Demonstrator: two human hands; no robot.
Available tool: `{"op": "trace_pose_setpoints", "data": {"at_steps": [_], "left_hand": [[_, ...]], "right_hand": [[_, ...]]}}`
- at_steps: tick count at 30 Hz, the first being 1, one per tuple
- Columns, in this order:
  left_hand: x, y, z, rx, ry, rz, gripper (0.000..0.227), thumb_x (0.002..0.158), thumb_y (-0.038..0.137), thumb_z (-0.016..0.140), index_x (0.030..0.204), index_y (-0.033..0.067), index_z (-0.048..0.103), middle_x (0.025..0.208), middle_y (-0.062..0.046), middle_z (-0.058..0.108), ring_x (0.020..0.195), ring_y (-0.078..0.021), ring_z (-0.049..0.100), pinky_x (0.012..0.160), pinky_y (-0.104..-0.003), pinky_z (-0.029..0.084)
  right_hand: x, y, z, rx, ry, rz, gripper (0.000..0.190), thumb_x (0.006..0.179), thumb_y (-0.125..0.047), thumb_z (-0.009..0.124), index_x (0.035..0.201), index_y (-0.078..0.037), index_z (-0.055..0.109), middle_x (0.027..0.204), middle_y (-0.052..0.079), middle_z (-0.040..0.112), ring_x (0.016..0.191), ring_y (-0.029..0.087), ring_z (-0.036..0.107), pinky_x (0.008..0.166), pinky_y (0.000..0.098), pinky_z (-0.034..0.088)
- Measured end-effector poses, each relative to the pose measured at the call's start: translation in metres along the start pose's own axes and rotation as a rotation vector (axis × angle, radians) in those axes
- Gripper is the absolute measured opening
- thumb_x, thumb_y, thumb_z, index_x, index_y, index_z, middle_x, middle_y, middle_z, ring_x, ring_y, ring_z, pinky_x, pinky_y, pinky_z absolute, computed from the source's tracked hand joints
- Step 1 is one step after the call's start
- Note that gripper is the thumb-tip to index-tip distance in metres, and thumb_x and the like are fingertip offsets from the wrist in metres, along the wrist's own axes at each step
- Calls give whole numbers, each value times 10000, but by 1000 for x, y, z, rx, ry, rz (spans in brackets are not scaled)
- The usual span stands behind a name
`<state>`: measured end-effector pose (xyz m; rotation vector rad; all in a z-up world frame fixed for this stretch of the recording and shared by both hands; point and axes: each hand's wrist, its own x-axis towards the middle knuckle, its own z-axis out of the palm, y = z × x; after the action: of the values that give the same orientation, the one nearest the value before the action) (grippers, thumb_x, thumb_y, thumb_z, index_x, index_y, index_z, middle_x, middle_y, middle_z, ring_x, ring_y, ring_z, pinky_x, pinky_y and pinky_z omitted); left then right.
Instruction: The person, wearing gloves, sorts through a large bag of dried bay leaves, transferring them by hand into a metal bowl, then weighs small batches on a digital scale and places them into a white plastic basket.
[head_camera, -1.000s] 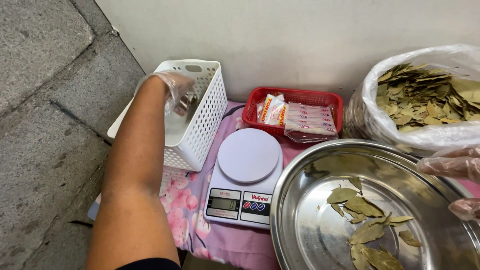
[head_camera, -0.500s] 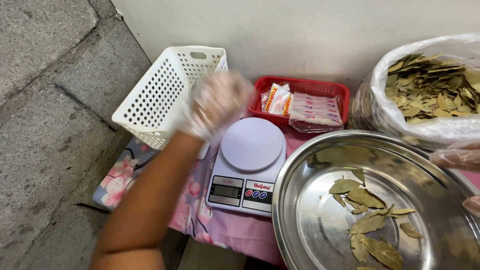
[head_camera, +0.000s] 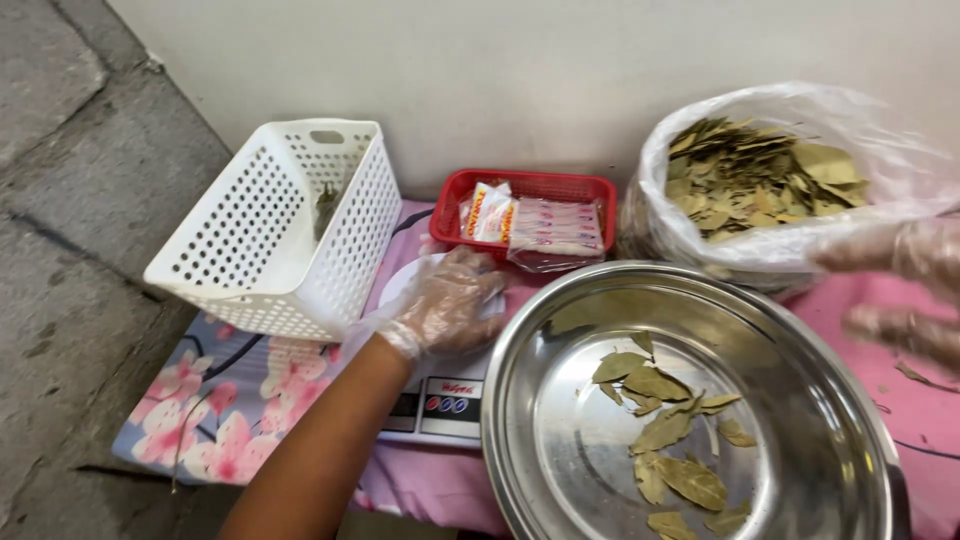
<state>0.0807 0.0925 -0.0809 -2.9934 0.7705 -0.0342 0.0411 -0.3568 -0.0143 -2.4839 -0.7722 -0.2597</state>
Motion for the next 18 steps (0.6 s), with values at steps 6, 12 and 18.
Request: {"op": "trace_pose_setpoints", "data": {"at_steps": [6,12,18], "left_hand": [[-10,-18,5,-128,3,126,637,781,492,667,1339,186,641,1302,-121,603,1208,-327,534,1024,-533,393],[13,-19,12,-639,483,103,98,920,133,611,985,139,684,966,-15,710,990,-164,656,1027,-376,549],[41,21,-45,-224,305,255,180,975,290,689,1029,162,803,1127,-120,699,877,-234,686,709,-317,619]], "right_hand": [[4,99,10,11,220,225,482,938,-193,702,1377,-1,649,1267,218,701,1059,315,691,891,429,530],[-2,181,25,150,290,51,461,881,-202,765,1297,-22,681,1243,164,723,1069,240,724,901,314,578],[-8,102,9,100,242,157,468,907,-128,692,1357,-12,639,1306,188,694,1158,294,685,993,426,547]]}}
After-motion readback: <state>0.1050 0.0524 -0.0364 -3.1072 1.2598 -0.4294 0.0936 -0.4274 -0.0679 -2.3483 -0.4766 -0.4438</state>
